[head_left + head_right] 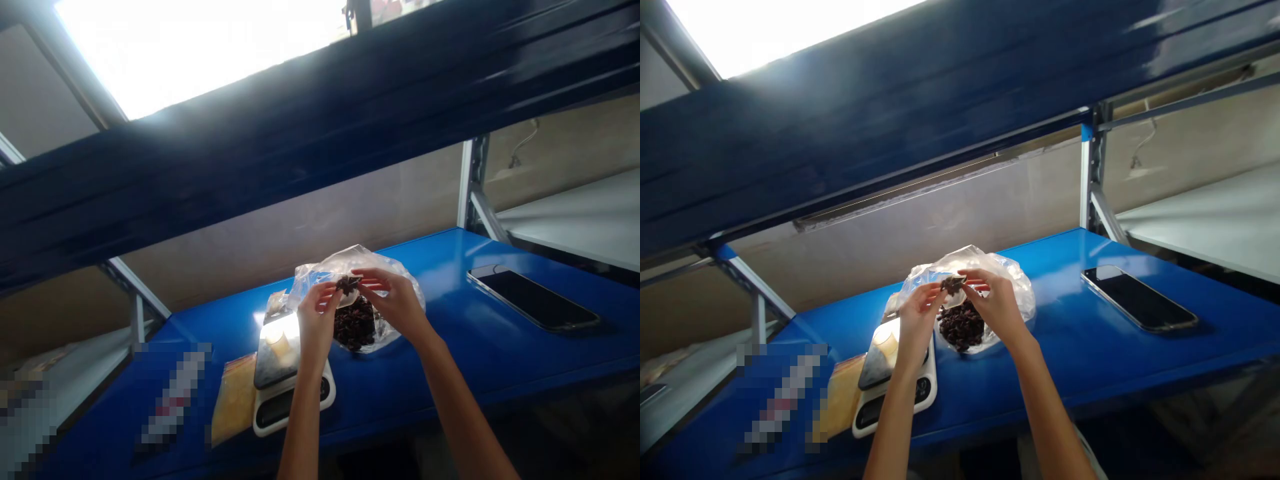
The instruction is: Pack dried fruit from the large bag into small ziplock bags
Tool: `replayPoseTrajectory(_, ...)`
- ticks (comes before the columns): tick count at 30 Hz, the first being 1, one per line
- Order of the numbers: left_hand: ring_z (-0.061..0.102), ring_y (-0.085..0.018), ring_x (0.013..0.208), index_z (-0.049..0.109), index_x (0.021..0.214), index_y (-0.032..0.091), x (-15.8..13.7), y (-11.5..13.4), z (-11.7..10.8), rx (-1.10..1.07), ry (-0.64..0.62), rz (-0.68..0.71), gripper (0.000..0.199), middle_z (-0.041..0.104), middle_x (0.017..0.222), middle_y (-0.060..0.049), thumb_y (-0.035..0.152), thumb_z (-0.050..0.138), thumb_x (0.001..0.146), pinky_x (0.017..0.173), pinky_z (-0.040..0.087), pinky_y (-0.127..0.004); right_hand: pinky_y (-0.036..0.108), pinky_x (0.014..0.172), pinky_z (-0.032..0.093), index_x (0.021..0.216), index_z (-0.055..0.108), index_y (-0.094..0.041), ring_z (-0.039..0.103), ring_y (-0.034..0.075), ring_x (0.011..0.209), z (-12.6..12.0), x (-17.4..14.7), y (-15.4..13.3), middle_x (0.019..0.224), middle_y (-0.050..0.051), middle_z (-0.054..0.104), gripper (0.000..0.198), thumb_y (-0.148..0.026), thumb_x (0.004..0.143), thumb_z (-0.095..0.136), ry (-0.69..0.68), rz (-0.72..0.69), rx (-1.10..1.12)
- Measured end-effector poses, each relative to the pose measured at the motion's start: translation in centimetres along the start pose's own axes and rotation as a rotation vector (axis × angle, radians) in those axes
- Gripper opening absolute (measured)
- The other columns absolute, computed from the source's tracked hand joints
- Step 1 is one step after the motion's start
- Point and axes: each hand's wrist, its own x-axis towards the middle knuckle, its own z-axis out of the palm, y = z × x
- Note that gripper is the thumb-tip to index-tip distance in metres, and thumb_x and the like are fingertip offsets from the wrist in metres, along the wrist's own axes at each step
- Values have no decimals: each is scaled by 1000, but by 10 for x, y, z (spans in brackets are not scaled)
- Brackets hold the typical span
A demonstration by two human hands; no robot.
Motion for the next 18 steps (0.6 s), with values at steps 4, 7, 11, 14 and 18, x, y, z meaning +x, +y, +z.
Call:
replayPoseTrajectory(4,68,-18,70,65,86,18,-6,-4,1,-100,30,-26,22,72,77,-4,36,69,74,62,50,-26,39,80,57,102,71,-20,69,22,92,2,-3,1,103,7,73,25,-31,84,57,-58,-25,0)
replayPoseTrajectory(7,68,-18,70,60,86,18,-10,-6,-1,-133,94,-31,24,71,73,-2,36,70,73,59,48,-24,38,81,55,108,68,-21,68,22,94,4,-4,-1,106,7,72,28,-30,86,52,-98,-22,16)
replayPoseTrajectory(11,68,-17,64,54,83,19,-16,-7,-4,-142,146,-29,25,70,66,0,35,70,74,57,47,-23,36,79,53,109,68,-19,66,22,96,5,-6,-4,102,7,72,32,-32,90,45,-120,-6,-26)
replayPoseTrajectory(14,68,-17,62,54,86,19,-21,-7,-4,-135,162,-20,25,71,70,-1,35,69,75,59,49,-24,32,70,53,106,68,-19,67,22,89,7,-8,-5,94,6,73,33,-39,91,46,-103,13,-45)
replayPoseTrajectory(18,71,-19,72,58,104,18,-26,-8,-2,-158,171,-41,35,73,75,-2,34,70,76,70,54,-28,29,60,54,97,69,-20,67,21,84,9,-8,-2,94,6,72,26,-40,86,55,-19,26,-19)
